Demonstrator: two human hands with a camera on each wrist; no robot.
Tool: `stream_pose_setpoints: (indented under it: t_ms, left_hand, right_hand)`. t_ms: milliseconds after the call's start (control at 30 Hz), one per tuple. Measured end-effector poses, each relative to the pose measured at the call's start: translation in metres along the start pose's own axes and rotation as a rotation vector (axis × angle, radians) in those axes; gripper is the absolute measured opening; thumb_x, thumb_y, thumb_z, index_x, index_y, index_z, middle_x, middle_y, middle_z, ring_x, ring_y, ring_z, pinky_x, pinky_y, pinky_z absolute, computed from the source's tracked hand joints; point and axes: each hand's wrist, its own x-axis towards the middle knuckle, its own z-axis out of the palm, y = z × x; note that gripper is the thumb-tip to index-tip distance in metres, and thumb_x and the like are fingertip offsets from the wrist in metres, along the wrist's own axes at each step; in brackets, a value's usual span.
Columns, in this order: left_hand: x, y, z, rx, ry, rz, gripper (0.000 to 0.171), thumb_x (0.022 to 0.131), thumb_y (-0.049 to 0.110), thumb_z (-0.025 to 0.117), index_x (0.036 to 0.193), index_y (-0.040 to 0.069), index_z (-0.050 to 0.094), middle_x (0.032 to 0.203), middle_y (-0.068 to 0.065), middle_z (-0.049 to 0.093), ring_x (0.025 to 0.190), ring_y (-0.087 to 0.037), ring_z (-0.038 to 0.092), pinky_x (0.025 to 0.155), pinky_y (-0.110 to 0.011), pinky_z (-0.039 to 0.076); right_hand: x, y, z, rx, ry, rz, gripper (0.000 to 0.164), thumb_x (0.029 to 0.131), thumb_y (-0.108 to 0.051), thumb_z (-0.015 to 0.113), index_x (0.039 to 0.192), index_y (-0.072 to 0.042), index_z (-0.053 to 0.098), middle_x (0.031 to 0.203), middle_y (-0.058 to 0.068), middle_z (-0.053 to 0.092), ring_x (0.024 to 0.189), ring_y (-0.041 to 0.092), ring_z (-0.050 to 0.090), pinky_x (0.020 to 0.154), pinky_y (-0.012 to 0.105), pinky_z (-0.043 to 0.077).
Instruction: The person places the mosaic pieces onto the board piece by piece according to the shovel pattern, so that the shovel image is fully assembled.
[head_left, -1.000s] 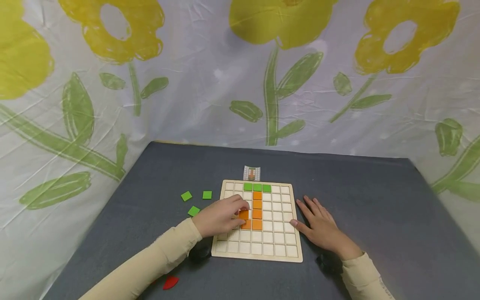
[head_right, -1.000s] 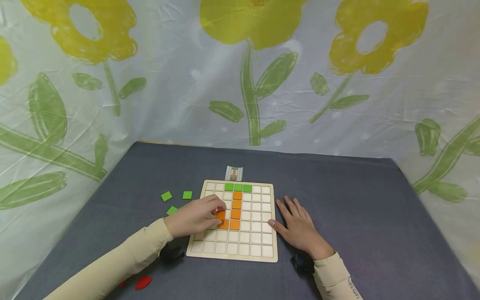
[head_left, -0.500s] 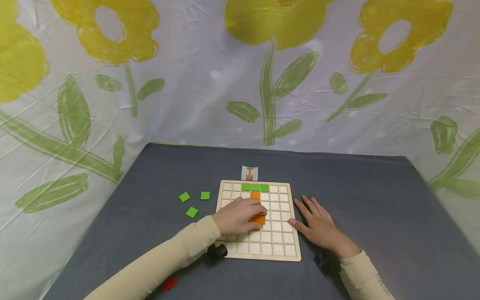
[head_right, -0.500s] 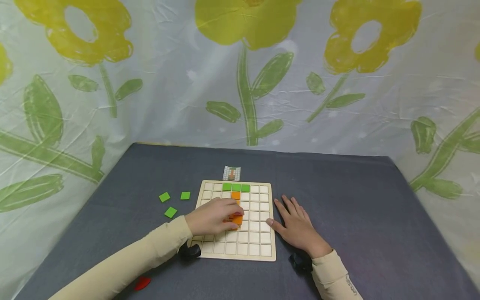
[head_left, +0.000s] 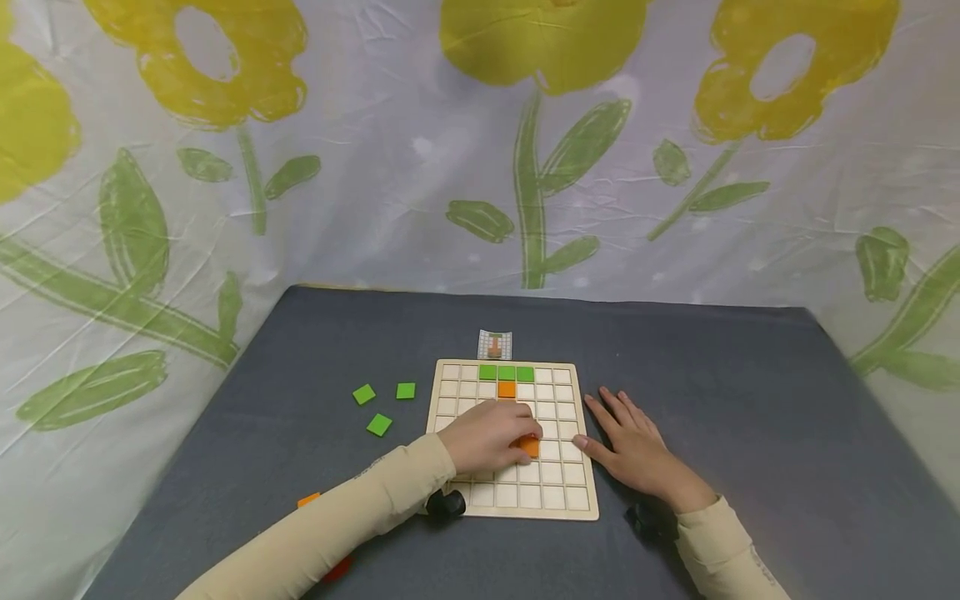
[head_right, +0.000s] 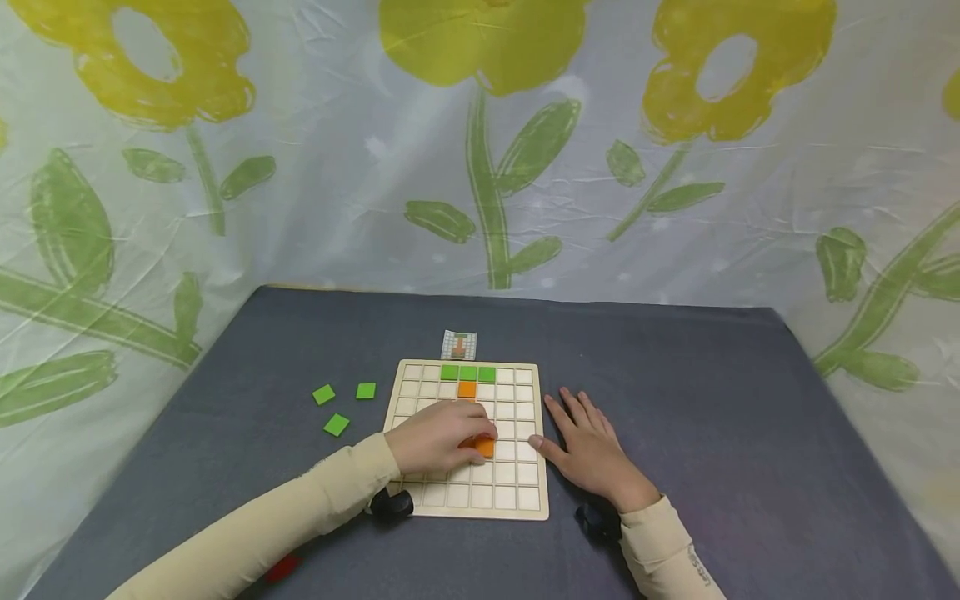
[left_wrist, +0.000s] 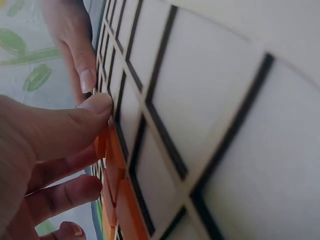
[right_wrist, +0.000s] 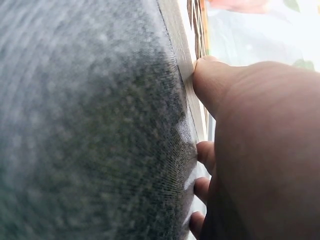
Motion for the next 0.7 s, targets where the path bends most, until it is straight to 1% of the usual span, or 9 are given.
stream_pose_setpoints:
  t_ms: [233,467,700]
  left_hand:
    - [-0.0016,-0.0006,0.0019,-0.019,-0.006,0.005,0.026,0.086,0.031,0.072,0.108,0.017,0.07,0.1,0.005,0.064,0.086,-0.006,0.057,0.08,-0.023,0.047]
    - [-0.0044,0.0004,0.0029,-0.033,-0.015,0.001,0.028,0.086,0.032,0.072,0.109,0.017,0.068,0.101,0.005,0.063,0.088,-0.007,0.057,0.083,-0.024,0.047]
    - [-0.0017,0.0,0.0045,0.001,0.034,0.007,0.021,0.084,0.035,0.074,0.095,0.019,0.067,0.091,0.009,0.063,0.081,-0.007,0.053,0.076,-0.024,0.044]
  right_hand:
    - [-0.001,-0.0034,-0.0027,-0.014,0.012,-0.001,0.074,0.094,-0.057,0.048,0.151,-0.013,0.03,0.157,0.018,0.02,0.144,0.043,0.011,0.111,0.063,0.013]
    - [-0.0021,-0.0053,-0.0027,-0.012,0.012,0.0,0.074,0.094,-0.057,0.048,0.151,-0.013,0.031,0.157,0.019,0.02,0.144,0.043,0.011,0.11,0.064,0.014]
    - [-0.001,-0.0028,-0.0007,-0.002,0.004,0.001,0.074,0.094,-0.058,0.047,0.151,-0.013,0.03,0.157,0.018,0.019,0.144,0.042,0.01,0.11,0.063,0.013]
